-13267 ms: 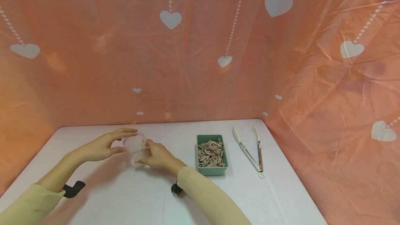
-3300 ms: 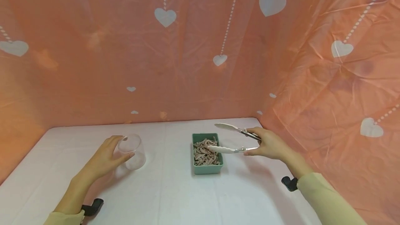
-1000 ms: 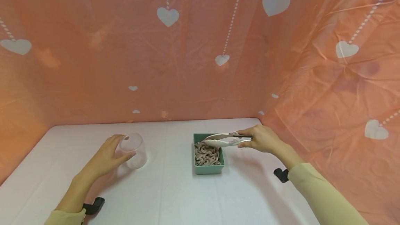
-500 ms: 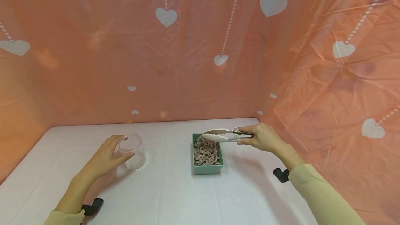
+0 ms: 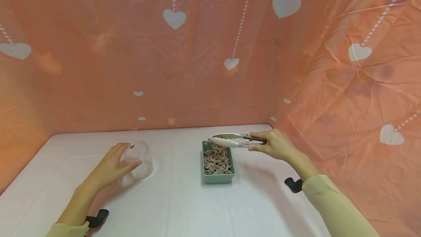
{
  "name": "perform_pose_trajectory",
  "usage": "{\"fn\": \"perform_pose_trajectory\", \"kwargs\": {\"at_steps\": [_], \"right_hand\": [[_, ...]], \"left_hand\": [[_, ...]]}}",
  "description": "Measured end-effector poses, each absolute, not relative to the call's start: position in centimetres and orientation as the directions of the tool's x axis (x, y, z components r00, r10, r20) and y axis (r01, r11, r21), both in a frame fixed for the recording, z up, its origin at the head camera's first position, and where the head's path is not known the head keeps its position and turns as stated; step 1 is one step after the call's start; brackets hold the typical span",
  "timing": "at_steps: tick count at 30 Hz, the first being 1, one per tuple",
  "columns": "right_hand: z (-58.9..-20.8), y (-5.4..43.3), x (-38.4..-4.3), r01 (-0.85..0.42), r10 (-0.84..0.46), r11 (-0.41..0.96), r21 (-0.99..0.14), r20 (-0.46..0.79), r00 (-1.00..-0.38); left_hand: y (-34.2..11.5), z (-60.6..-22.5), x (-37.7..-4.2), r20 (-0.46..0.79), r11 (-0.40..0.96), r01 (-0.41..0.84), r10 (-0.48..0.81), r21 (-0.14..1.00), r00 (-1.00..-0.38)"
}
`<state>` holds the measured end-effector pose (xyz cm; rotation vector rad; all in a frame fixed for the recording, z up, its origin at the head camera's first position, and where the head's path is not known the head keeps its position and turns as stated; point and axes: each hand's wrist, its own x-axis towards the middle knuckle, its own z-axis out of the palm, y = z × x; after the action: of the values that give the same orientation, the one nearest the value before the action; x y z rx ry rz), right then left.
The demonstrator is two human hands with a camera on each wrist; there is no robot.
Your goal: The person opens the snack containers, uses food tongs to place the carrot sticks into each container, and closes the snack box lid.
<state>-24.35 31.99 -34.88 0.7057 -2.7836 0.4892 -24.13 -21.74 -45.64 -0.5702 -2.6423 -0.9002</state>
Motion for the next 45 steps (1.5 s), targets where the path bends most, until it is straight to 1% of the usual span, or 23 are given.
{"fn": "perform_pose_trajectory", "kwargs": {"at_steps": [6, 16, 25, 28, 31, 40, 45], "right_hand": [[-34.9, 31.7, -24.6, -0.520, -0.430, 0.813, -0.262, 0.332, -0.840], [-34.6, 31.1, -24.5, -0.519, -0.422, 0.798, -0.306, 0.332, -0.844], [-34.3, 30.0, -24.9, -0.568, -0.451, 0.767, -0.297, 0.380, -0.808], [-34.4, 29.5, -25.3, -0.597, -0.463, 0.748, -0.290, 0.415, -0.783], [-34.3, 29.0, -25.6, -0.609, -0.461, 0.735, -0.297, 0.440, -0.771], [-34.2, 27.0, -26.2, -0.611, -0.458, 0.709, -0.353, 0.429, -0.779], [-34.3, 25.7, -26.5, -0.575, -0.434, 0.720, -0.389, 0.394, -0.810]], "left_hand": [[-21.8, -45.6, -24.2, 0.397, 0.724, 0.461, 0.275, 0.513, -0.875], [-21.9, -45.8, -24.3, 0.394, 0.724, 0.458, 0.274, 0.517, -0.877], [-21.9, -45.7, -24.3, 0.386, 0.722, 0.454, 0.275, 0.522, -0.881], [-21.9, -45.7, -24.2, 0.388, 0.719, 0.456, 0.275, 0.525, -0.880], [-21.9, -45.7, -24.2, 0.390, 0.719, 0.457, 0.274, 0.524, -0.879], [-21.8, -45.6, -24.1, 0.414, 0.722, 0.469, 0.272, 0.509, -0.869], [-21.7, -45.7, -24.1, 0.405, 0.721, 0.462, 0.269, 0.516, -0.874]]}}
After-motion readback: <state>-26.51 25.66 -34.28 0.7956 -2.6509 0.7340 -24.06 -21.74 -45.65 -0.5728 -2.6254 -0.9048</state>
